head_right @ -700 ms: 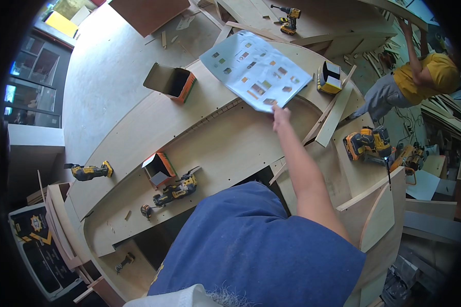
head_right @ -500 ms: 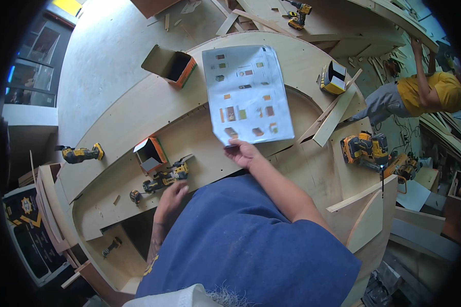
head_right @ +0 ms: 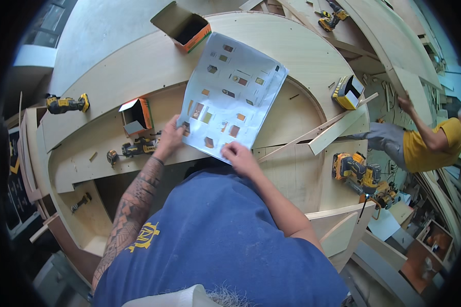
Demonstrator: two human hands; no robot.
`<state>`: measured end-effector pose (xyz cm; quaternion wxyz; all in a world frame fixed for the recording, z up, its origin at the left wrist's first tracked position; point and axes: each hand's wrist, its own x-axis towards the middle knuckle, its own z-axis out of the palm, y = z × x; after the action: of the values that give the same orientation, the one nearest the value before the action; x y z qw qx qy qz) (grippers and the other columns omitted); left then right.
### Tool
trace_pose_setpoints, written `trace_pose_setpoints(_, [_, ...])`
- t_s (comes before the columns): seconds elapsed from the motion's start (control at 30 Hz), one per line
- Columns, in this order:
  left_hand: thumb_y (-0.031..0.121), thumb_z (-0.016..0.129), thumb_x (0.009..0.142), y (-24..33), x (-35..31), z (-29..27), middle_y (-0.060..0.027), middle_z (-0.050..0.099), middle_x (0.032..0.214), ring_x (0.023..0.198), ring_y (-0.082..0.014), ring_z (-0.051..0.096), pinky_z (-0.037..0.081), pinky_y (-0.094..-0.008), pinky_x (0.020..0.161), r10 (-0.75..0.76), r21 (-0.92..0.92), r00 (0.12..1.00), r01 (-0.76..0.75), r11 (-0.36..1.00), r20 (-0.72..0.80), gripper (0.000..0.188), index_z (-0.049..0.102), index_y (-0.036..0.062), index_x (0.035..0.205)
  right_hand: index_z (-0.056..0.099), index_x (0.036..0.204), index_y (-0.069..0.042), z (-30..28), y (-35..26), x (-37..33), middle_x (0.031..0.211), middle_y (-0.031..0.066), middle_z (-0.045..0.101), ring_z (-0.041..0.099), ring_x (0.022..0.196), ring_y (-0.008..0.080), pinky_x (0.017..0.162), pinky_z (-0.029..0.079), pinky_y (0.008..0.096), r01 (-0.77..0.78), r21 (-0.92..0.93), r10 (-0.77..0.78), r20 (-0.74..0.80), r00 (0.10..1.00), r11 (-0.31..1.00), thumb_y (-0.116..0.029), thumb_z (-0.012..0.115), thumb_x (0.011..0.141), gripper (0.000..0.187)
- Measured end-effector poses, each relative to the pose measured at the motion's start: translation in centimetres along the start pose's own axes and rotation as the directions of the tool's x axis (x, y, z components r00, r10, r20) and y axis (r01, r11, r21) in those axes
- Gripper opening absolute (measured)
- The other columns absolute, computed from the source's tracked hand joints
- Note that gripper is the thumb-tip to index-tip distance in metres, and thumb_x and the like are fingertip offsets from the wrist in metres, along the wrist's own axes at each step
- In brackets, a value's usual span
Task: Reading and reviewing a furniture assembly instruction manual in a woodworking shop.
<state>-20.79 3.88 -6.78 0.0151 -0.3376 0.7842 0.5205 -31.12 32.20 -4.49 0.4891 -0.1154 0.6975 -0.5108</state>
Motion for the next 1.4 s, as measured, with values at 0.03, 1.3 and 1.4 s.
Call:
trace_pose_setpoints(0.03, [0.002,0.055,0.092,1.2,0.5,-1.5,-0.0135,0.075,0.093,0.085,-0.0242,0.073,0.056,-0.0362,0.081,0.013,0.021,1.0,-0.013,1.0,0.022,0.03,0.066,0.01,0.119,0.069,0.104,-0.001,-1.9,0.6,0.5,0.088,0.0041,0.072,0.064,0.083,0.0136,0.08,0.052,0.0327,0.062,-0.029,-0.066,-0.156,0.986,0.998,-0.028,0.068,0.099,0.028])
trace_pose_setpoints(1.3, [0.01,0.068,0.086,-4.4,-21.3,4.6,-0.0175,0.054,0.127,0.106,-0.0266,0.059,0.054,-0.0404,0.089,-0.191,-0.061,0.817,0.188,0.98,-0.544,0.053,0.055,0.0023,0.137,0.068,0.118,-0.011,-14.3,7.6,14.1,0.124,0.0162,0.059,0.048,0.128,0.0363,0.111,0.035,0.0518,0.078,-0.929,-0.856,-0.297,0.423,0.361,-0.033,0.074,0.079,0.045])
trace_pose_setpoints(1.4, [0.018,0.069,0.086,-6.3,-23.0,6.0,-0.0218,0.063,0.117,0.099,-0.0317,0.066,0.054,-0.0417,0.093,-0.052,0.058,0.933,0.078,0.995,-0.357,0.047,0.063,0.0005,0.129,0.069,0.113,-0.003,-17.2,8.8,14.0,0.123,0.0144,0.065,0.056,0.115,0.0358,0.104,0.041,0.0495,0.176,-0.937,-0.904,-0.223,0.365,0.302,-0.029,0.073,0.077,0.044])
